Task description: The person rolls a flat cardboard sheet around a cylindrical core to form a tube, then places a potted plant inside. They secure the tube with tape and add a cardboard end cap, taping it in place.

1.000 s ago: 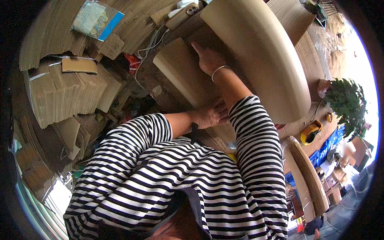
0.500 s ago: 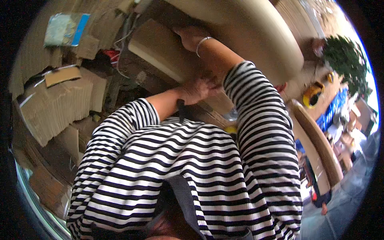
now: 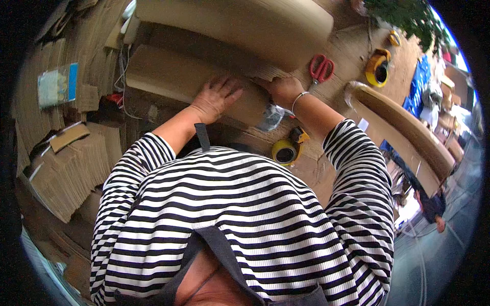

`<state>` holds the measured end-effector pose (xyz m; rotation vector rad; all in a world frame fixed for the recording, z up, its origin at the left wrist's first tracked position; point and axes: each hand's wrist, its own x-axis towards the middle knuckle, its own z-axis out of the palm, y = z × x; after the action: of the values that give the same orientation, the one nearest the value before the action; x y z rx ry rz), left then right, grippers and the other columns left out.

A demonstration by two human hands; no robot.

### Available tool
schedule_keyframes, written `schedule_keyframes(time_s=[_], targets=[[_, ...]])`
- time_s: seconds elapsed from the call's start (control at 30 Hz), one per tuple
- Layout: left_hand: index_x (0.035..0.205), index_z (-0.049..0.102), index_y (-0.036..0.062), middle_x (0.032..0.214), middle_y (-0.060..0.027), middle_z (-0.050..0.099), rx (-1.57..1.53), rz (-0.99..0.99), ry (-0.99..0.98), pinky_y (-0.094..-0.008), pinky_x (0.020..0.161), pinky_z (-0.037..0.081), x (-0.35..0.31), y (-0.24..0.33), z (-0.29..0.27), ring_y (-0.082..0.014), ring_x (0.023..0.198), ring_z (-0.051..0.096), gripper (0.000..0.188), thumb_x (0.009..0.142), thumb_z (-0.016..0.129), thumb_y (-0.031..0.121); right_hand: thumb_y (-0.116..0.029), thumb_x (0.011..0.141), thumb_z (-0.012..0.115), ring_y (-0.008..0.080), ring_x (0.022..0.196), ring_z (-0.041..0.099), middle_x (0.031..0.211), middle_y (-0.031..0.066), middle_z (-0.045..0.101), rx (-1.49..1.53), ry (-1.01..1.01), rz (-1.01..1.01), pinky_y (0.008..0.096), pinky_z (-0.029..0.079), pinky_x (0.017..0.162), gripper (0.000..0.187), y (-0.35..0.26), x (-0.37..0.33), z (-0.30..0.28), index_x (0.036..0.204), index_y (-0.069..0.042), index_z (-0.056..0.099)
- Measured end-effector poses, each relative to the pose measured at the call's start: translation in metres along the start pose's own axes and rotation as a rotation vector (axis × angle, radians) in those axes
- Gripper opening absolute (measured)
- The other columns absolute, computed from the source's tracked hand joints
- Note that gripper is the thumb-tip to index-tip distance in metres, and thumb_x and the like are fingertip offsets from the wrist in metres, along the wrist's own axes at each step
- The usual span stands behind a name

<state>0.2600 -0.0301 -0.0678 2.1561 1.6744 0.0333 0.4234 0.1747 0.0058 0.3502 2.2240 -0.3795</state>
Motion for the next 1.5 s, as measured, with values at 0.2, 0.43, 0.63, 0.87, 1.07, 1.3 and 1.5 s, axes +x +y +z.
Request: schedule_keyframes(time_s=[0.2,0.43,0.63,0.87,1.07,1.3,1.5], targets=[[0.155,0.027,0.0215,0.159,-0.0131,0.028,-0.010,-0.024,-0.175,-0.0597,0.117,0.018,0.003,0.002,-0.029,-0.0352,0.147,0.024,0.098,0.073,0.079,0.031,-0.011,0.090,0.057,0.0303,0.090,0.071,0.107,0.0105,0.070,0.036,0.030,0.049,0.0411,0.057,0.069,0.072,0.036,-0.037,0.055,0.152,-0.040,0.036],[0.155,0.025,0.0227,0.158,-0.0124,0.028,0.047,-0.006,-0.100,-0.0605,0.117,0.018,0.000,0.001,-0.016,-0.0351,0.147,0.023,0.105,0.069,0.083,0.031,-0.013,0.092,0.058,0.0266,0.091,0.071,0.117,0.0127,0.065,-0.010,0.021,0.065,0.0380,0.057,0.067,0.077,0.055,-0.067,0.088,0.156,-0.041,0.025],[0.154,0.025,0.0225,0.157,-0.0124,0.029,0.043,-0.011,-0.051,-0.0604,0.116,0.020,-0.003,0.003,-0.016,-0.0357,0.145,0.026,0.106,0.067,0.084,0.030,-0.016,0.090,0.061,0.0288,0.108,0.062,0.124,0.0113,0.059,-0.121,0.517,0.214,0.0408,0.052,0.087,0.067,0.086,-0.094,0.106,0.152,-0.031,0.040],[0.154,0.026,0.0210,0.157,-0.0150,0.029,0.122,-0.021,-0.147,-0.0603,0.115,0.020,0.001,0.005,-0.023,-0.0369,0.144,0.027,0.105,0.068,0.084,0.034,-0.029,0.091,0.065,0.0410,0.110,0.065,0.116,0.0254,0.068,0.881,0.457,0.520,0.0449,0.052,0.094,0.040,0.035,0.049,0.123,0.120,-0.002,0.065],[0.155,0.026,0.0208,0.158,-0.0144,0.028,0.089,-0.026,-0.129,-0.0602,0.115,0.019,-0.008,0.004,-0.017,-0.0365,0.144,0.027,0.103,0.070,0.083,0.036,-0.032,0.085,0.075,0.0352,0.096,0.070,0.107,0.0215,0.071,1.494,0.384,0.681,0.0403,0.057,0.080,0.043,0.044,0.121,0.158,0.115,-0.002,0.068],[0.154,0.026,0.0210,0.156,-0.0126,0.030,0.162,-0.024,-0.040,-0.0597,0.116,0.019,-0.015,0.004,-0.004,-0.0370,0.143,0.027,0.107,0.067,0.086,0.036,-0.026,0.084,0.080,0.0210,0.072,0.065,0.089,0.0084,0.071,1.766,0.620,0.606,0.0358,0.053,0.065,0.035,0.038,0.104,0.129,0.109,-0.004,0.070],[0.153,0.029,0.0197,0.155,-0.0125,0.031,0.143,0.037,-0.019,-0.0601,0.116,0.019,-0.005,0.006,-0.013,-0.0372,0.143,0.026,0.106,0.065,0.086,0.037,-0.025,0.083,0.079,0.0286,0.084,0.070,0.094,0.0139,0.074,1.718,0.832,0.654,0.0373,0.053,0.077,0.033,0.039,0.121,0.155,0.105,-0.003,0.070]])
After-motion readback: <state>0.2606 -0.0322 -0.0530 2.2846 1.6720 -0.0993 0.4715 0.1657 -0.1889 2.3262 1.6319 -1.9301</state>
